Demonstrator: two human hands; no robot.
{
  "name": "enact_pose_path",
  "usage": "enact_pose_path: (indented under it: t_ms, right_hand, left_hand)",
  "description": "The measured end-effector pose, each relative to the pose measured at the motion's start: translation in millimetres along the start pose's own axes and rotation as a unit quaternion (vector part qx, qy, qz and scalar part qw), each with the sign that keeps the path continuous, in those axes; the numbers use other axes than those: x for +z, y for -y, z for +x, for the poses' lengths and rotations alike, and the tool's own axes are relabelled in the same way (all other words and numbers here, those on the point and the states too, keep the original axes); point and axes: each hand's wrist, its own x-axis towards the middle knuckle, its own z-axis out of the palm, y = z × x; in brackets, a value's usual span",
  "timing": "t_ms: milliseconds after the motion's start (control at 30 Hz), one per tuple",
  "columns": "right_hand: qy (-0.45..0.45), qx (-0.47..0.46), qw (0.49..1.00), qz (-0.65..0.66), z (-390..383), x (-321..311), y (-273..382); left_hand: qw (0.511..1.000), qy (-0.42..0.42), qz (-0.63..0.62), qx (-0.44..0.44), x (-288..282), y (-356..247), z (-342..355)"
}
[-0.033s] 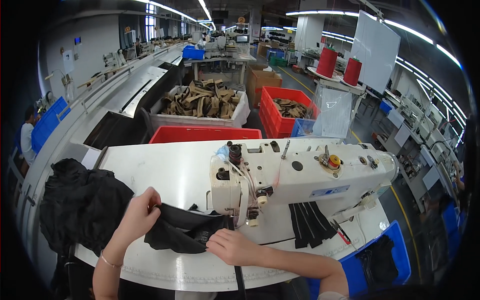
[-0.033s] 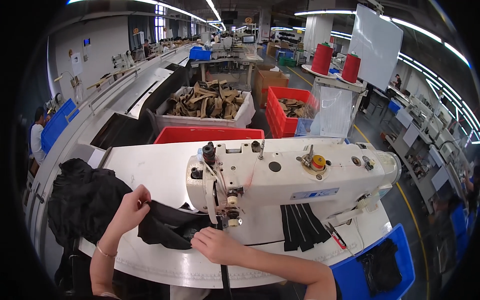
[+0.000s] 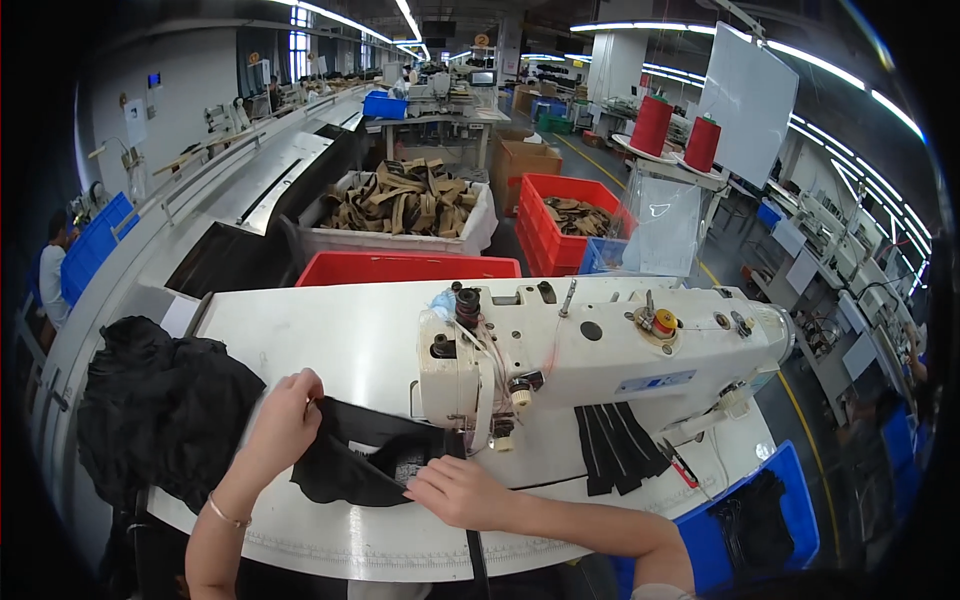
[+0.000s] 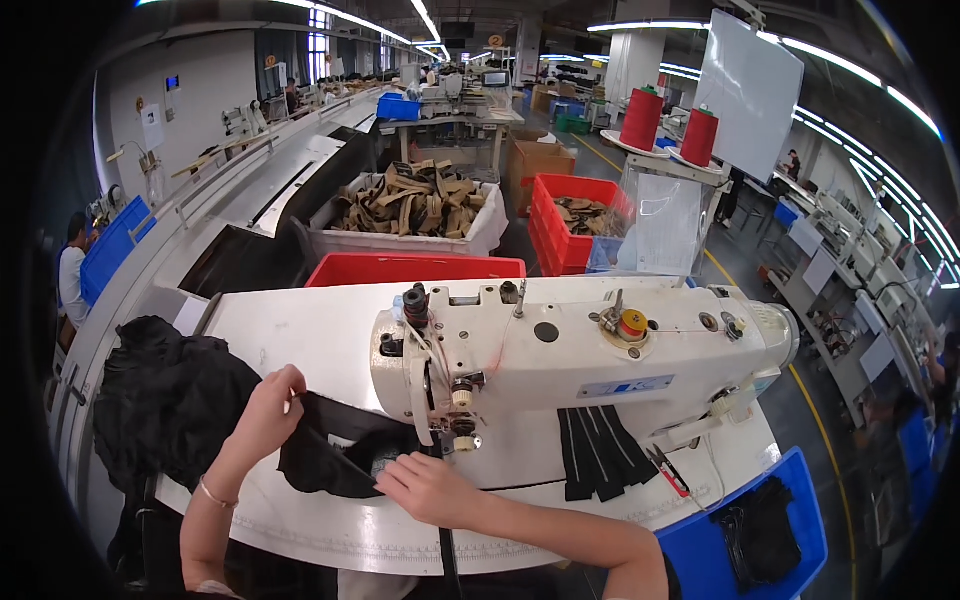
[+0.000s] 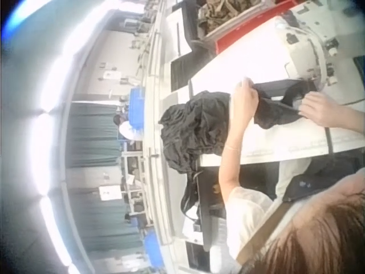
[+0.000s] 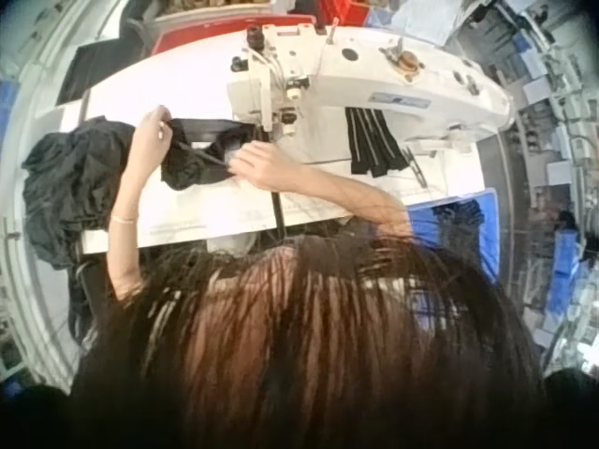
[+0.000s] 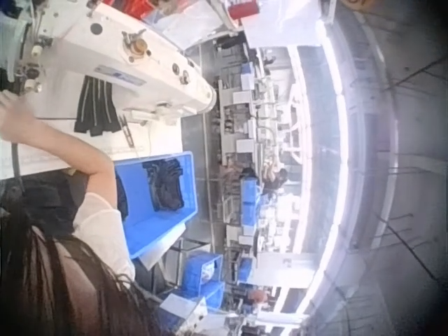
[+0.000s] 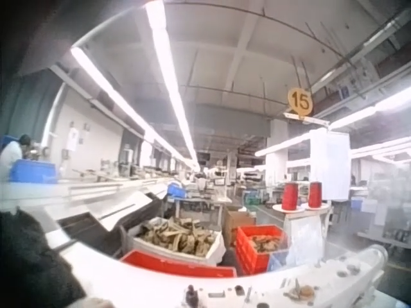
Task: Sewing together components for a leather or fabric bag using an industrial sewing machine in a workshop environment.
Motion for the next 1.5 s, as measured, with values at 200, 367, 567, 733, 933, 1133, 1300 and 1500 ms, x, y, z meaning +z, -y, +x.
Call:
enact_pose_path:
  t_ms: [200, 367, 567, 733, 933, 1133, 1300, 1500]
  right_hand:
    - [-0.030, 0.326, 0.913, 0.242, 21, 4, 4]
    - [0.071, 0.443, 0.828, 0.336, 10, 0, 0]
    - [0.033, 0.183, 0.975, 0.119, -22, -8, 22]
    - [0.084, 0.124, 0.987, 0.053, -20, -5, 25]
    - [0.126, 0.164, 0.976, 0.065, -10, 19, 6]
    - [0.378, -0.002, 0.917, 0.126, -29, -62, 38]
    - [0.232, 0.105, 0.963, 0.091, -57, -47, 54]
    - [0.141, 0.040, 0.989, 0.013, -48, -30, -9]
  left_hand:
    - [0.975, 0.070, -0.119, 0.175, 45, -66, -16]
    - [0.972, 0.073, -0.166, 0.146, 47, -65, -16]
    - [0.966, 0.113, 0.150, 0.177, 38, -36, -9]
    - [0.905, 0.002, 0.274, 0.326, 68, -74, -22]
    - [0.985, 0.098, -0.059, 0.133, 71, -63, 5]
    - [0.974, 0.033, 0.139, 0.175, 90, -59, -9]
    - [0.963, -0.004, 0.171, 0.210, 105, -56, 20]
    - [0.934, 0.275, -0.226, 0.039, 78, -27, 68]
